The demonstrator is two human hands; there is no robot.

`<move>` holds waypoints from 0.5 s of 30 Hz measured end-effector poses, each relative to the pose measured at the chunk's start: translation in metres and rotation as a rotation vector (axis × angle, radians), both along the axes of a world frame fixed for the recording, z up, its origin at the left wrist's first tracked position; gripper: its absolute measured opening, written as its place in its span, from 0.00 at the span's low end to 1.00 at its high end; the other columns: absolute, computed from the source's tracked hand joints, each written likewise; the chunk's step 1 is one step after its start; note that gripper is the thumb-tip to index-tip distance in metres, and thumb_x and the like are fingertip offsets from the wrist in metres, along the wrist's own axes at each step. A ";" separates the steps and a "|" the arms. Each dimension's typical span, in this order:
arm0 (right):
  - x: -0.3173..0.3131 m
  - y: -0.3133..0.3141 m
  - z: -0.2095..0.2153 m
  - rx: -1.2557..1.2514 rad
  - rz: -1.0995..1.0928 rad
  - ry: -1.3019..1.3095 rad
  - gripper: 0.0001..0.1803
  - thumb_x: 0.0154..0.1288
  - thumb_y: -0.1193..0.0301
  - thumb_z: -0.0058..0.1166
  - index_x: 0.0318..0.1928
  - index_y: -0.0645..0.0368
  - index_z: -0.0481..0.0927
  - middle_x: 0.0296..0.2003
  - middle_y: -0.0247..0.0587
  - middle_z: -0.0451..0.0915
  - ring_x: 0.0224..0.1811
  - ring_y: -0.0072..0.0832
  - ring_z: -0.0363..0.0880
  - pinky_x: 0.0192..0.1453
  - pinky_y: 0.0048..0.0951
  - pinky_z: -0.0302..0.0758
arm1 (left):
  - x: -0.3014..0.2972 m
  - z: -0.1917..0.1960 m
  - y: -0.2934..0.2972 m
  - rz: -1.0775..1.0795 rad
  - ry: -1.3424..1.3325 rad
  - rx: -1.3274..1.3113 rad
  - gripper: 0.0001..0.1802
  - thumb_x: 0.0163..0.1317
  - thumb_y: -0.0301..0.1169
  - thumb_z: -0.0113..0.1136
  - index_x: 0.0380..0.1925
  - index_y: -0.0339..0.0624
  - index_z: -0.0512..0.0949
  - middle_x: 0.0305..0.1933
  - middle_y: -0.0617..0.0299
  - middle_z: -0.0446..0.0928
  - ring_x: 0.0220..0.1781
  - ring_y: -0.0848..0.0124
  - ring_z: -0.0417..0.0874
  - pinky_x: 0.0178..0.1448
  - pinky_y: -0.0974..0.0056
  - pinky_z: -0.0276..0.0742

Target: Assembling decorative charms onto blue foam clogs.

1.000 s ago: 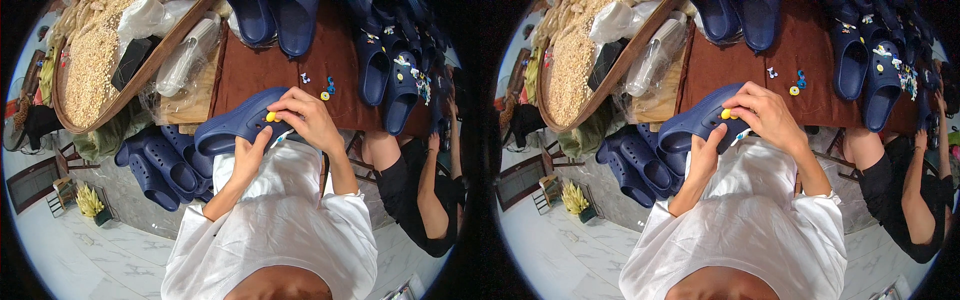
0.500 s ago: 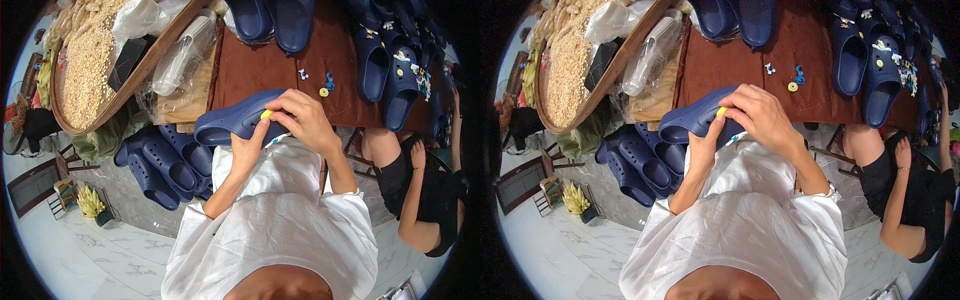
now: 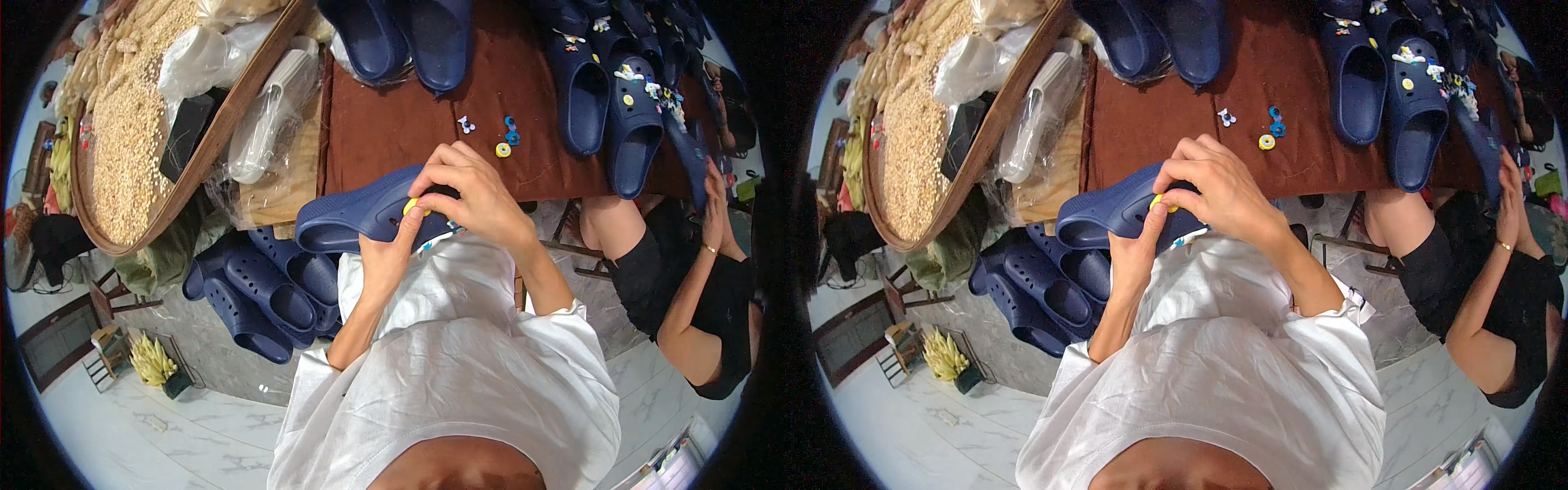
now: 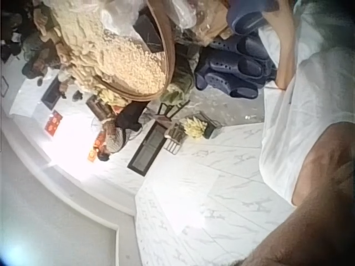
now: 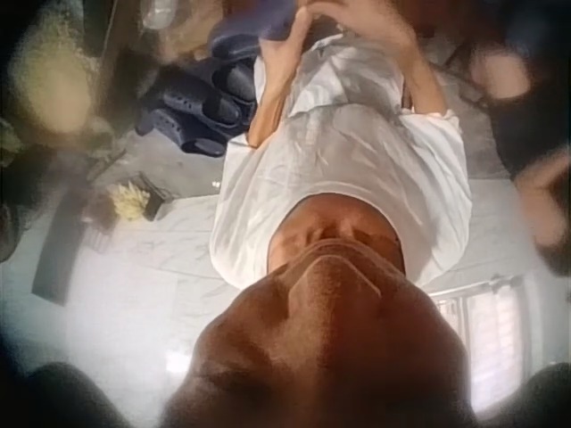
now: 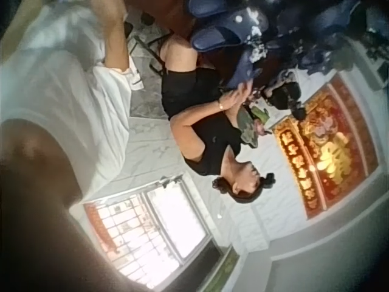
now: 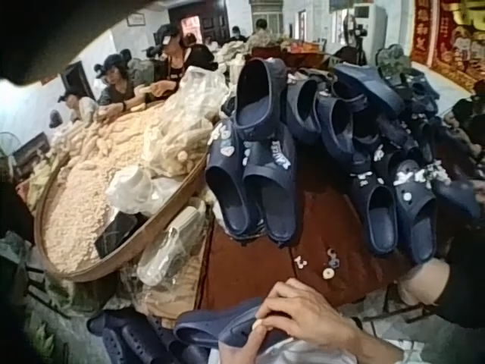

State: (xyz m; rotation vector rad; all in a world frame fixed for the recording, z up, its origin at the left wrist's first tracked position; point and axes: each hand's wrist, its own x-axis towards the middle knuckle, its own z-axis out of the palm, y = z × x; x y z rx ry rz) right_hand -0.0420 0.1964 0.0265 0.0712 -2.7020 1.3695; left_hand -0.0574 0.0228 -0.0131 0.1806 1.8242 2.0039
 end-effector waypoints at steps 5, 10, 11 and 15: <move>0.001 0.006 -0.011 -0.150 0.027 -0.020 0.08 0.55 0.71 0.66 0.35 0.58 0.84 0.35 0.36 0.78 0.42 0.34 0.74 0.48 0.35 0.71 | -0.004 0.002 -0.003 -0.037 -0.012 -0.017 0.14 0.67 0.32 0.65 0.47 0.34 0.82 0.44 0.61 0.83 0.45 0.74 0.82 0.51 0.68 0.77; 0.017 0.013 -0.011 -0.259 -0.053 -0.042 0.12 0.53 0.69 0.68 0.38 0.59 0.84 0.40 0.37 0.79 0.49 0.34 0.76 0.53 0.35 0.72 | 0.000 0.001 -0.001 0.002 -0.119 0.012 0.14 0.66 0.33 0.65 0.47 0.35 0.81 0.45 0.61 0.83 0.45 0.74 0.81 0.51 0.68 0.77; 0.020 0.013 -0.008 -0.198 -0.078 -0.013 0.14 0.52 0.69 0.69 0.39 0.59 0.84 0.41 0.38 0.78 0.50 0.36 0.75 0.54 0.36 0.71 | 0.000 0.002 -0.001 0.032 -0.168 0.029 0.15 0.66 0.34 0.65 0.47 0.35 0.81 0.45 0.61 0.83 0.45 0.74 0.81 0.51 0.67 0.77; 0.030 0.008 -0.008 -0.033 -0.085 0.042 0.19 0.51 0.65 0.71 0.44 0.56 0.84 0.46 0.39 0.76 0.53 0.38 0.73 0.58 0.38 0.70 | 0.000 0.004 -0.002 0.073 -0.298 0.038 0.15 0.67 0.34 0.64 0.47 0.36 0.81 0.45 0.61 0.82 0.45 0.74 0.81 0.51 0.67 0.77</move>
